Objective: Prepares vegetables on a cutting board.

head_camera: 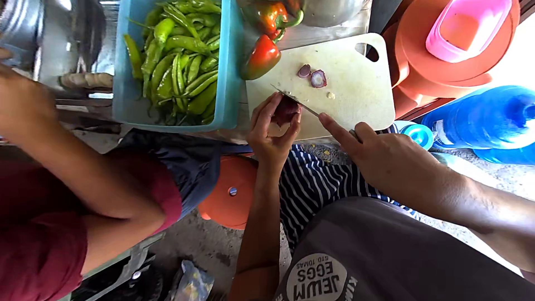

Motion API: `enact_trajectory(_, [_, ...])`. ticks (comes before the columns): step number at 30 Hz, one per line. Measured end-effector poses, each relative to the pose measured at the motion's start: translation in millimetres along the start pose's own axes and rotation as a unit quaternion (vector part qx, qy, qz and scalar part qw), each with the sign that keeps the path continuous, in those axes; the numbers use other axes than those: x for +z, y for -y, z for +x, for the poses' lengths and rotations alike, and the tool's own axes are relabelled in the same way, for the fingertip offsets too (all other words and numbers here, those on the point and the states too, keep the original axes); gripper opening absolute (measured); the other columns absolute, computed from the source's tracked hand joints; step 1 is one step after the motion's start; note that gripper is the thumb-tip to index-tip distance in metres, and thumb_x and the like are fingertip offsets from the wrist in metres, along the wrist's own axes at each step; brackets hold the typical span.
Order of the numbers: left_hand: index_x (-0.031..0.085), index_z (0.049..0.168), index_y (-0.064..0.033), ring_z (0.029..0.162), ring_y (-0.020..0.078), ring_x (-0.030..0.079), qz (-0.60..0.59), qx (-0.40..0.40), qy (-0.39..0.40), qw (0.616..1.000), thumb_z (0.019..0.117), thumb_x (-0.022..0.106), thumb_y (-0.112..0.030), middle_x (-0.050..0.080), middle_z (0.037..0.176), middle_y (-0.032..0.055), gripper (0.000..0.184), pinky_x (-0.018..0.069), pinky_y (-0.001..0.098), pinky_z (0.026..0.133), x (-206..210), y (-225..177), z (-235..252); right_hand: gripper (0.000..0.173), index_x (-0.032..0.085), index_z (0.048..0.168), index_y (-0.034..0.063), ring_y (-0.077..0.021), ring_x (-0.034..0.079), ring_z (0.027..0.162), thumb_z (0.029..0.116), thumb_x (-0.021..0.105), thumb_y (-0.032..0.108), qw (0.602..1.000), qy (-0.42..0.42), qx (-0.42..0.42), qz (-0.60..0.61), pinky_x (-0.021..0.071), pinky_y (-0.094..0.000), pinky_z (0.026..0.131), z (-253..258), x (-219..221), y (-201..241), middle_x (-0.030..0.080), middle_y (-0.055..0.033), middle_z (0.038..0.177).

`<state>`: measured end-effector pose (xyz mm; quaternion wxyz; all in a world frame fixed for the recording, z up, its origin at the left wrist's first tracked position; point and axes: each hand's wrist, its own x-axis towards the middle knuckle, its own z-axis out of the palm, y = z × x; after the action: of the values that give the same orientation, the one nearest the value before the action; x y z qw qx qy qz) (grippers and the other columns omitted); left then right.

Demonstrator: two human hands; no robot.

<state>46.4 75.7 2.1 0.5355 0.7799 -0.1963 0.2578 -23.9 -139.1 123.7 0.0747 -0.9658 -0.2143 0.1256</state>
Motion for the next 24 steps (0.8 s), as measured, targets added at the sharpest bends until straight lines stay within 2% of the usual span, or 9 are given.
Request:
enact_trajectory(4, [0.064, 0.126, 0.0116, 0.111, 0.016, 0.068, -0.02, -0.021, -0.001, 1.0, 0.0858, 0.079, -0.008, 0.065, 0.129, 0.0208, 0.047, 0.0576, 0.027, 0.092, -1, -1, 0, 0.083, 0.025, 0.165, 0.0264, -0.0211, 0.055, 0.051, 0.0956, 0.06, -0.002, 1.0, 0.008, 0.006, -0.028, 0.0414, -0.03, 0.043, -5, 0, 1, 0.053, -0.0151, 0.091])
enact_trajectory(7, [0.063, 0.125, 0.012, 0.112, 0.0163, 0.067, -0.025, -0.03, 0.001, 0.999, 0.0855, 0.08, -0.009, 0.064, 0.129, 0.0213, 0.048, 0.0577, 0.0269, 0.091, 0, -1, 0, 0.08, 0.025, 0.165, 0.0236, -0.0243, 0.055, 0.051, 0.097, 0.061, 0.002, 1.0, 0.01, -0.01, 0.017, 0.0426, -0.0339, 0.043, 8, 3, -4, 0.053, -0.0165, 0.09])
enact_trajectory(9, [0.063, 0.127, 0.0118, 0.113, 0.0169, 0.067, -0.023, -0.032, 0.007, 0.999, 0.0861, 0.079, -0.009, 0.064, 0.13, 0.0221, 0.048, 0.0575, 0.0268, 0.09, -1, -2, 1, 0.075, 0.019, 0.166, 0.0222, -0.0295, 0.059, 0.059, 0.1019, 0.054, 0.003, 0.998, 0.056, -0.012, 0.04, 0.0464, -0.0391, 0.05, 30, 2, -6, 0.055, -0.0194, 0.095])
enact_trajectory(11, [0.062, 0.128, 0.0113, 0.113, 0.0171, 0.067, -0.026, -0.039, 0.012, 0.999, 0.0868, 0.078, -0.01, 0.063, 0.131, 0.0223, 0.049, 0.058, 0.0266, 0.089, -3, -2, 0, 0.075, 0.008, 0.167, 0.0234, -0.0364, 0.063, 0.077, 0.1059, 0.045, 0.002, 0.989, 0.144, 0.01, 0.041, 0.051, -0.0451, 0.064, 50, -4, -3, 0.056, -0.0233, 0.106])
enact_trajectory(14, [0.06, 0.129, 0.0122, 0.109, 0.0169, 0.067, -0.018, -0.051, 0.019, 0.998, 0.086, 0.077, -0.011, 0.063, 0.129, 0.0224, 0.052, 0.0573, 0.0278, 0.089, -6, -4, -1, 0.073, 0.007, 0.167, 0.0222, -0.0399, 0.065, 0.083, 0.107, 0.043, 0.004, 0.985, 0.167, 0.009, 0.035, 0.052, -0.0481, 0.068, 54, -8, -4, 0.057, -0.0249, 0.109])
enact_trajectory(17, [0.054, 0.121, 0.0094, 0.114, 0.0259, 0.067, 0.115, -0.087, 0.101, 0.984, 0.0845, 0.078, -0.021, 0.066, 0.125, 0.0255, 0.054, 0.0534, 0.0389, 0.097, -20, -24, 12, 0.065, 0.008, 0.167, 0.0223, -0.0421, 0.065, 0.087, 0.1117, 0.041, 0.017, 0.987, 0.154, -0.005, 0.047, 0.0525, -0.0519, 0.071, 53, -7, -16, 0.06, -0.0245, 0.108])
enact_trajectory(20, [0.053, 0.121, 0.0068, 0.104, 0.0403, 0.068, 0.252, -0.141, 0.212, 0.934, 0.0808, 0.081, -0.024, 0.069, 0.112, 0.0259, 0.058, 0.0532, 0.0571, 0.087, -32, -56, 35, 0.061, 0.011, 0.167, 0.0205, -0.045, 0.066, 0.092, 0.113, 0.038, 0.025, 0.982, 0.148, -0.026, 0.114, 0.0524, -0.0585, 0.079, 56, -3, -34, 0.065, -0.025, 0.104])
enact_trajectory(22, [0.05, 0.13, 0.0046, 0.101, 0.0416, 0.069, 0.28, -0.15, 0.263, 0.911, 0.0793, 0.083, -0.021, 0.068, 0.112, 0.0252, 0.066, 0.0549, 0.0594, 0.084, -34, -68, 50, 0.06, 0.011, 0.167, 0.018, -0.045, 0.067, 0.095, 0.1131, 0.038, 0.027, 0.979, 0.139, -0.027, 0.147, 0.0523, -0.0591, 0.083, 53, -5, -41, 0.067, -0.0251, 0.105])
enact_trajectory(24, [0.047, 0.139, 0.0033, 0.103, 0.037, 0.069, 0.248, -0.106, 0.267, 0.925, 0.0776, 0.083, -0.02, 0.068, 0.116, 0.0244, 0.075, 0.0562, 0.0535, 0.087, -36, -66, 55, 0.061, 0.01, 0.167, 0.0156, -0.0423, 0.067, 0.092, 0.1131, 0.038, 0.024, 0.98, 0.105, -0.023, 0.17, 0.0525, -0.0571, 0.082, 44, -5, -44, 0.067, -0.0238, 0.105])
